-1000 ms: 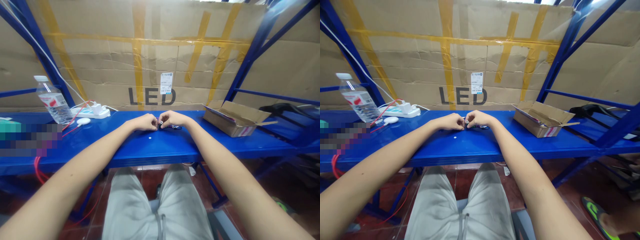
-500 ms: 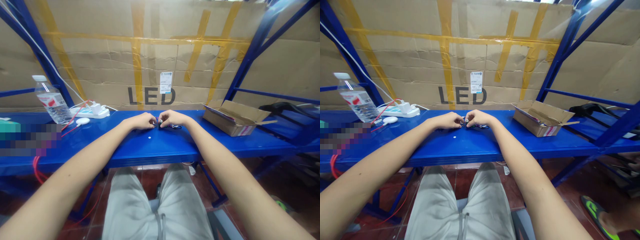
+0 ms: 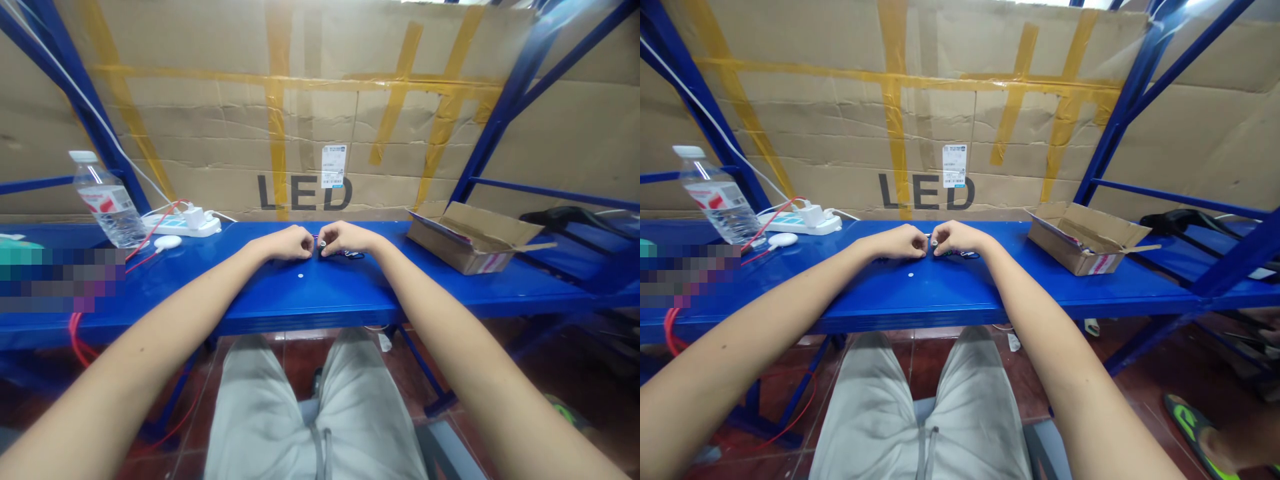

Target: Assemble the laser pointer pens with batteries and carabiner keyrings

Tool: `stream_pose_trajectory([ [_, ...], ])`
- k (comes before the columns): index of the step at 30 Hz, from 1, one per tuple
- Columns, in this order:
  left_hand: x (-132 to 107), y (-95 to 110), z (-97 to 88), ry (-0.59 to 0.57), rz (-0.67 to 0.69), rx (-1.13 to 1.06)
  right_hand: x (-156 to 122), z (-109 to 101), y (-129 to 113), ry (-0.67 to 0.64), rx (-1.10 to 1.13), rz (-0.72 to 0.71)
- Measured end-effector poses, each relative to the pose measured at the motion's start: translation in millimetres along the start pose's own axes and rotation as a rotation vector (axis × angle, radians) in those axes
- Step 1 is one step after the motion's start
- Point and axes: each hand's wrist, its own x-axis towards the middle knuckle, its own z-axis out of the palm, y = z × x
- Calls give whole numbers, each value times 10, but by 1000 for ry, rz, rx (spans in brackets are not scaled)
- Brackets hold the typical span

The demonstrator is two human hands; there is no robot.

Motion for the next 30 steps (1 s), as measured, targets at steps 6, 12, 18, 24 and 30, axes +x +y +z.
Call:
stream_pose_trajectory([
  [6,0,78,-118,355,210,24,-10,20,-6,32,80,33],
  [12,-6,123,-102,320,262,-22,-18,25,-8,14,99,11],
  [18,-24,169,-101,261,223,-23,-3,27,12,6,119,27],
  [24,-48,199,-106,239,206,-57,-10,48,3,-1,183,19],
  [30,-37,144,-128,256,133,-197,8,56,19,53,241,4],
])
